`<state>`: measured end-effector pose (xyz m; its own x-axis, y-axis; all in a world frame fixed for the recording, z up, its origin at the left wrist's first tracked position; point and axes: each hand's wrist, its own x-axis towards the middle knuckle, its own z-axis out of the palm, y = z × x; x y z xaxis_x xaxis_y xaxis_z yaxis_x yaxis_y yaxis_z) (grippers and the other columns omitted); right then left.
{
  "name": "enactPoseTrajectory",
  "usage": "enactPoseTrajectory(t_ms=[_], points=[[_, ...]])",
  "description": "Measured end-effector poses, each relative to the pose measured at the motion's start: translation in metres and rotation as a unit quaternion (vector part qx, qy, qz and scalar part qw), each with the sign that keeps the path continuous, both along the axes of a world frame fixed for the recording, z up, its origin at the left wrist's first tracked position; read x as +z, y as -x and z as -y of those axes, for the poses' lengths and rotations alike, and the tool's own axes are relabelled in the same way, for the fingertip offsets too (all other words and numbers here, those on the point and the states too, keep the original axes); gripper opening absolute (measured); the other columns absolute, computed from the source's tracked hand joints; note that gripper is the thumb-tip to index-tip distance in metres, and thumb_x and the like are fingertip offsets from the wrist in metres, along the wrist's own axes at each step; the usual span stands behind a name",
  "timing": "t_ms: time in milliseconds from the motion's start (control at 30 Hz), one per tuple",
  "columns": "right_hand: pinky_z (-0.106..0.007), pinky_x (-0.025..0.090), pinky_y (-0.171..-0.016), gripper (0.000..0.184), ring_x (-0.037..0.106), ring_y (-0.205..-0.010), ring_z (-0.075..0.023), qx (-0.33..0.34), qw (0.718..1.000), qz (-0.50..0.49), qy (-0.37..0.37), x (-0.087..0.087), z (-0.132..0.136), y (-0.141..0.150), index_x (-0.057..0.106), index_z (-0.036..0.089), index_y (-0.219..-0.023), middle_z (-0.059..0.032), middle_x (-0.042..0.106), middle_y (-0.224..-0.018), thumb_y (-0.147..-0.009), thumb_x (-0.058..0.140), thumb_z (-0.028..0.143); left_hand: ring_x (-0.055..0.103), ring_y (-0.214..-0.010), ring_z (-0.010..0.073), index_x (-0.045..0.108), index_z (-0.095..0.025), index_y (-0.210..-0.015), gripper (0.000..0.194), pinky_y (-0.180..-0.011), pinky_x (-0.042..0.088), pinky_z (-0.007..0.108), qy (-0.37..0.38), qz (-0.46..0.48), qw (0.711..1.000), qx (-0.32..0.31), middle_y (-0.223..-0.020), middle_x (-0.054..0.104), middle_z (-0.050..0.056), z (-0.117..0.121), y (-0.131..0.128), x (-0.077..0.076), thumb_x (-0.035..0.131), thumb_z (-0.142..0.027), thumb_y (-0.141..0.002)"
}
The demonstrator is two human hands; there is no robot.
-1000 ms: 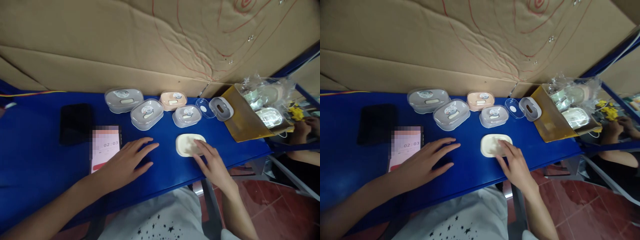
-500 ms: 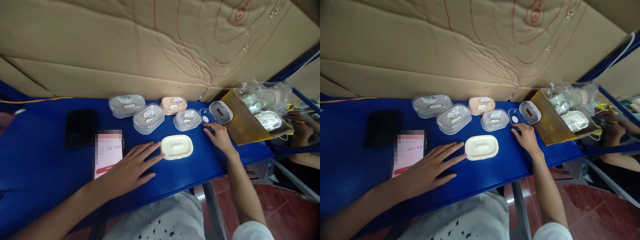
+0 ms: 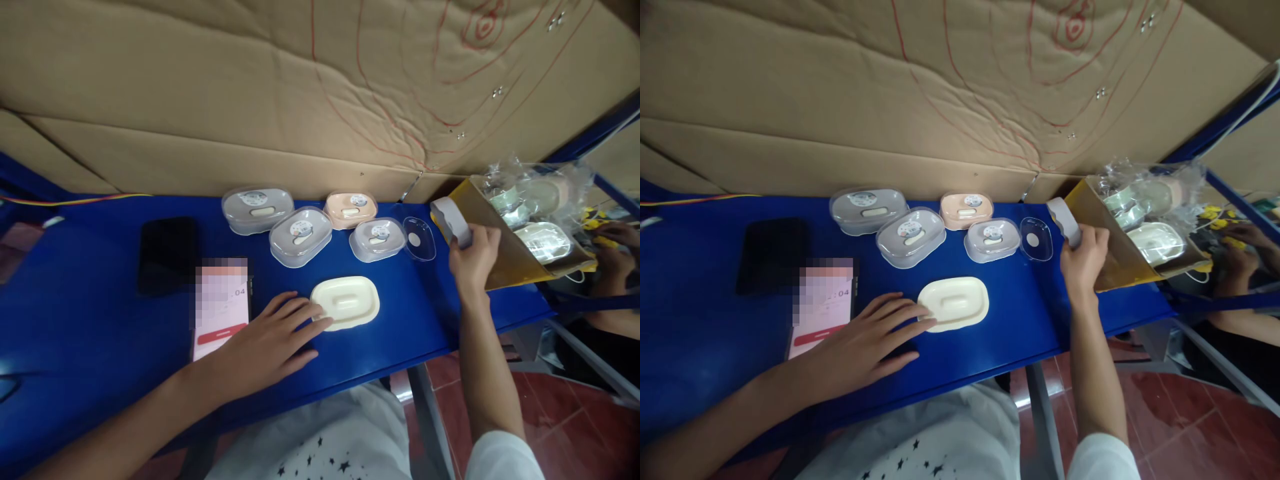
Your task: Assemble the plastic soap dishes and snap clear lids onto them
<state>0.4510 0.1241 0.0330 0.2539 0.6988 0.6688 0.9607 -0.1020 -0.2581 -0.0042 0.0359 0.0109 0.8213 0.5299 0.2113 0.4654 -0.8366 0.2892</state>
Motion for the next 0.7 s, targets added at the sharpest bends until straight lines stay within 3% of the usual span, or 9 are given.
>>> enactPoseTrajectory(t_ms=[100, 167, 233, 333, 433, 567, 633, 700], points=[[-0.050, 0.054, -0.093, 0.026, 0.066, -0.106, -0.0348, 0.167, 0.983, 0.058, -0.044, 0.005, 0.049, 0.044, 0.069, 0.022, -0.122, -0.0128, 0.067, -0.112, -0.096, 0.066, 0.027, 0.072, -0.114, 0.0305, 0.066, -0.025, -0.136, 0.029, -0.106, 0.056, 0.051, -0.031, 0.011, 0.999, 0.018, -0.131, 0.076, 0.008, -0.001, 0.002, 0.001, 0.070, -0.031, -0.108], [-0.048, 0.051, -0.094, 0.025, 0.068, -0.105, -0.0310, 0.312, 0.944, 0.107, 0.013, 0.003, 0.079, 0.082, 0.070, 0.028, -0.125, -0.0077, 0.071, -0.110, -0.101, 0.065, 0.021, 0.072, -0.111, 0.0323, 0.064, -0.024, -0.140, 0.034, -0.099, 0.060, 0.051, -0.059, 0.030, 0.997, 0.045, -0.131, 0.074, 0.012, -0.001, 0.004, -0.001, 0.069, -0.033, -0.109], [-0.045, 0.050, -0.094, 0.025, 0.068, -0.102, -0.0272, 0.403, 0.904, 0.136, 0.047, -0.001, 0.097, 0.116, 0.070, 0.027, -0.127, -0.0058, 0.072, -0.104, -0.105, 0.062, 0.018, 0.072, -0.116, 0.0358, 0.059, -0.021, -0.147, 0.042, -0.098, 0.063, 0.054, -0.073, 0.055, 0.993, 0.081, -0.138, 0.070, 0.017, 0.000, 0.005, -0.004, 0.068, -0.036, -0.109], [-0.041, 0.048, -0.097, 0.022, 0.067, -0.099, -0.0233, 0.446, 0.877, 0.164, 0.068, -0.008, 0.105, 0.146, 0.073, 0.025, -0.126, -0.0046, 0.073, -0.100, -0.110, 0.060, 0.018, 0.067, -0.132, 0.0403, 0.050, -0.020, -0.158, 0.055, -0.103, 0.064, 0.057, -0.072, 0.081, 0.988, 0.110, -0.156, 0.058, 0.023, 0.000, 0.004, -0.008, 0.068, -0.037, -0.108], [-0.041, 0.047, -0.102, 0.020, 0.068, -0.104, -0.0227, 0.471, 0.860, 0.171, 0.096, -0.010, 0.105, 0.153, 0.075, 0.023, -0.128, -0.0054, 0.076, -0.104, -0.115, 0.061, 0.028, 0.064, -0.141, 0.0409, 0.049, -0.024, -0.161, 0.060, -0.108, 0.064, 0.058, -0.061, 0.058, 0.992, 0.096, -0.167, 0.048, 0.022, 0.001, 0.004, -0.010, 0.071, -0.032, -0.106], [-0.045, 0.043, -0.115, 0.044, 0.069, -0.122, -0.0250, 0.502, 0.837, 0.159, 0.149, -0.008, 0.109, 0.151, 0.072, 0.023, -0.139, -0.0086, 0.079, -0.126, -0.113, 0.062, 0.058, 0.065, -0.142, 0.0400, 0.056, -0.021, -0.149, 0.049, -0.114, 0.062, 0.058, -0.048, 0.034, 0.995, 0.076, -0.167, 0.048, 0.023, 0.002, 0.003, -0.008, 0.073, -0.031, -0.105], [-0.046, 0.040, -0.120, 0.046, 0.068, -0.130, -0.0252, 0.508, 0.830, 0.155, 0.169, -0.008, 0.114, 0.149, 0.071, 0.024, -0.142, -0.0087, 0.079, -0.135, -0.114, 0.060, 0.059, 0.063, -0.143, 0.0402, 0.058, -0.020, -0.146, 0.045, -0.115, 0.062, 0.058, -0.047, 0.040, 0.996, 0.072, -0.167, 0.048, 0.023, 0.002, 0.003, -0.006, 0.072, -0.031, -0.104], [-0.047, 0.039, -0.122, 0.037, 0.068, -0.133, -0.0248, 0.505, 0.832, 0.158, 0.165, -0.010, 0.120, 0.149, 0.071, 0.025, -0.143, -0.0075, 0.079, -0.137, -0.115, 0.062, 0.048, 0.063, -0.144, 0.0411, 0.060, -0.020, -0.143, 0.042, -0.114, 0.062, 0.058, -0.047, 0.049, 0.996, 0.063, -0.167, 0.048, 0.024, 0.003, 0.002, -0.006, 0.072, -0.029, -0.104]])
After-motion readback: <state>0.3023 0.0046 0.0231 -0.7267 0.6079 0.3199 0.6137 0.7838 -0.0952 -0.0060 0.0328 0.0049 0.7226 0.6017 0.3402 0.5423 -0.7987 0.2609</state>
